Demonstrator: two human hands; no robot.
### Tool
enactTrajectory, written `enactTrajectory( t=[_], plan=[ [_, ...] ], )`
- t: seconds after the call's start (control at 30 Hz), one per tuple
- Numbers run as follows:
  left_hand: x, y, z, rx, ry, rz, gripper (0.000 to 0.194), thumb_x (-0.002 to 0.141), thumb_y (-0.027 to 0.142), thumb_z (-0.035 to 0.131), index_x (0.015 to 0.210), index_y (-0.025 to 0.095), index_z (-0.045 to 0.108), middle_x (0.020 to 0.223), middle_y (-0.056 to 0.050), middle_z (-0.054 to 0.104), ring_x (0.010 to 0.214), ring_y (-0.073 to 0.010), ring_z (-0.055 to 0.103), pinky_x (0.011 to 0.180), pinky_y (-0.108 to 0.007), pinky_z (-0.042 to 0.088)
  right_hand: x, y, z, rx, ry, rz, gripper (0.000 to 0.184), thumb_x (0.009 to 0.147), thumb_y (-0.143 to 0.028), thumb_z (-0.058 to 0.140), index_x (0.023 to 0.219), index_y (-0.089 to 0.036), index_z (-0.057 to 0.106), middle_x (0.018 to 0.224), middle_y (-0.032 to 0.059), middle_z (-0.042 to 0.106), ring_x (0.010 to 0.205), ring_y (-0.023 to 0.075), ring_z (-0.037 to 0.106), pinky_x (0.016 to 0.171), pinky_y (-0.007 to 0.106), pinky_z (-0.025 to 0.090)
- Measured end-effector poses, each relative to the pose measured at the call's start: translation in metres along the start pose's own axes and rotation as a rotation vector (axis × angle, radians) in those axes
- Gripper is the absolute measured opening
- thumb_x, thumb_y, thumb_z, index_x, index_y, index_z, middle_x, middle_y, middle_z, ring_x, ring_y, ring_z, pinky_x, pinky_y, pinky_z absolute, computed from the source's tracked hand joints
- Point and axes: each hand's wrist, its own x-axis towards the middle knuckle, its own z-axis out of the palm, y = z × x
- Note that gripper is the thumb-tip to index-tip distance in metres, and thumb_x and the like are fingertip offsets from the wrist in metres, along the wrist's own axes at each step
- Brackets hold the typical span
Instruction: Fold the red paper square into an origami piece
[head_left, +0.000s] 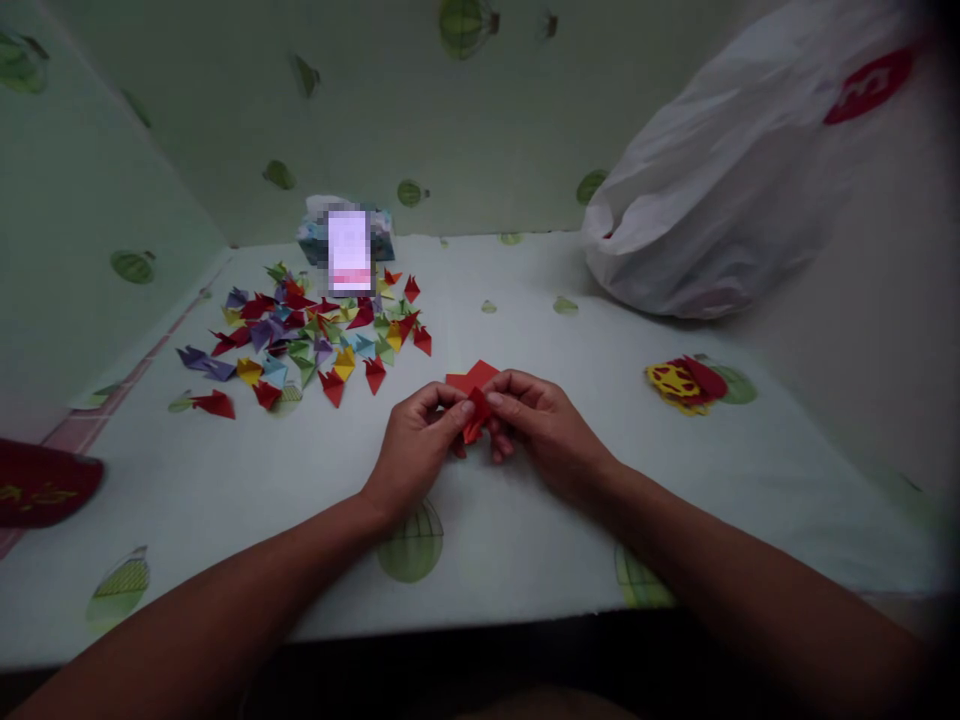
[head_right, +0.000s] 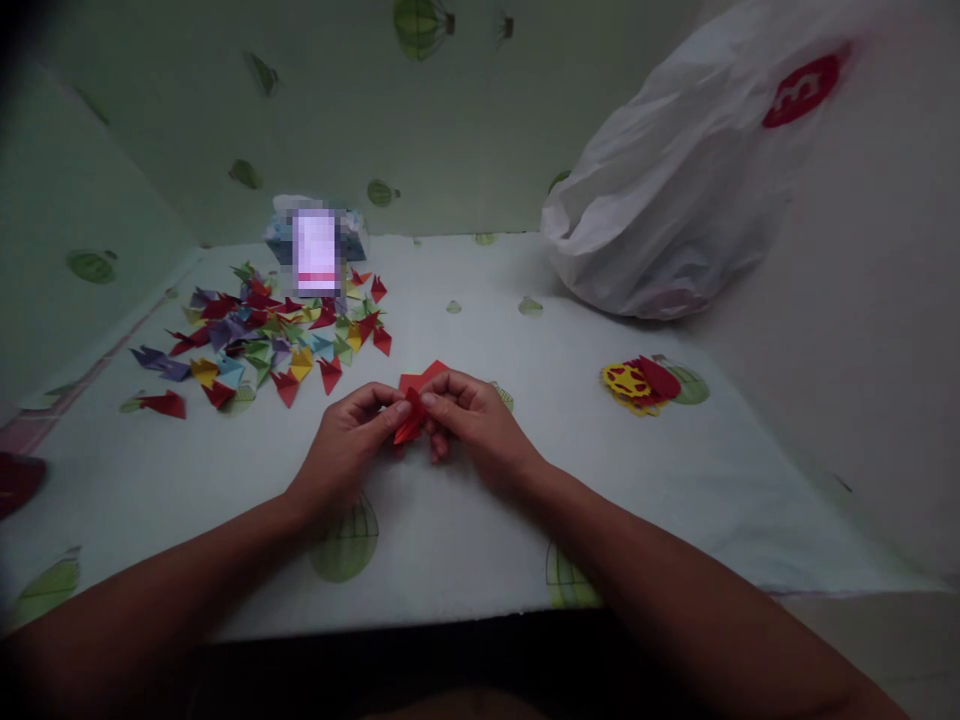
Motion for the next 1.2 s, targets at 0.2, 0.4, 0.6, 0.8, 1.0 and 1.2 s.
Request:
enactTrajectory(
  t=[0.2,0.4,0.6,0.8,1.0,1.2],
  plan=[
    [-0.0009,0.0026,-0.0009,0.009,-0.001,-0.004,0.017,0.086,0.032,0.07,0.082,0.016,0.065,0.069,0.001,0.063,0.058,-0.009,0.051,0.057,-0.023,0.042,0.0006,-0.0001,-0.001,-0.038,-0.016,-0.009,0.022,0.087,-0.034,0.074,0.089,-0.018,0.06,0.06,-0.0047,0.062,0.045,0.0078,0.052,0.049,0.022,0.047],
    [-0.0011,0.0039,-0.0007,0.029,-0.004,0.013,0.016,0.085,0.03,0.07,0.081,0.016,0.065,0.068,0.002,0.062,0.059,-0.0094,0.051,0.057,-0.023,0.041,0.0025,0.0019,-0.0026,-0.051,-0.018,-0.019,0.022,0.084,-0.034,0.075,0.088,-0.018,0.06,0.056,-0.006,0.061,0.043,0.0078,0.053,0.046,0.021,0.046],
    [-0.0004,0.0004,-0.0018,0.039,-0.014,0.026,0.018,0.086,0.032,0.07,0.079,0.017,0.063,0.066,0.002,0.061,0.058,-0.01,0.052,0.056,-0.023,0.041,0.0023,0.0012,-0.0015,-0.066,-0.006,-0.005,0.022,0.083,-0.032,0.076,0.085,-0.018,0.059,0.055,-0.0063,0.061,0.044,0.0085,0.054,0.046,0.022,0.046],
    [-0.0015,0.003,-0.0004,0.047,-0.012,0.022,0.018,0.086,0.032,0.069,0.078,0.017,0.064,0.065,0.002,0.06,0.058,-0.0102,0.051,0.057,-0.023,0.042,0.0023,0.0006,-0.0013,-0.067,-0.004,0.002,0.023,0.081,-0.032,0.077,0.083,-0.018,0.059,0.056,-0.006,0.061,0.043,0.0081,0.054,0.046,0.021,0.046],
    [-0.0003,0.0029,-0.0012,0.051,-0.009,-0.01,0.019,0.085,0.034,0.07,0.078,0.017,0.065,0.06,0.002,0.058,0.054,-0.0098,0.048,0.052,-0.023,0.038,0.0026,0.0,-0.0023,-0.091,-0.014,0.011,0.021,0.081,-0.03,0.076,0.082,-0.019,0.058,0.055,-0.0062,0.06,0.044,0.0082,0.054,0.046,0.021,0.046],
    [0.0009,0.0019,-0.0033,0.069,-0.027,-0.021,0.02,0.085,0.036,0.07,0.08,0.017,0.067,0.058,0.002,0.058,0.051,-0.0099,0.047,0.05,-0.023,0.037,0.0017,-0.0002,-0.0019,-0.088,-0.006,0.027,0.02,0.081,-0.028,0.074,0.08,-0.02,0.056,0.057,-0.0065,0.059,0.043,0.0081,0.053,0.046,0.022,0.044]
  ],
)
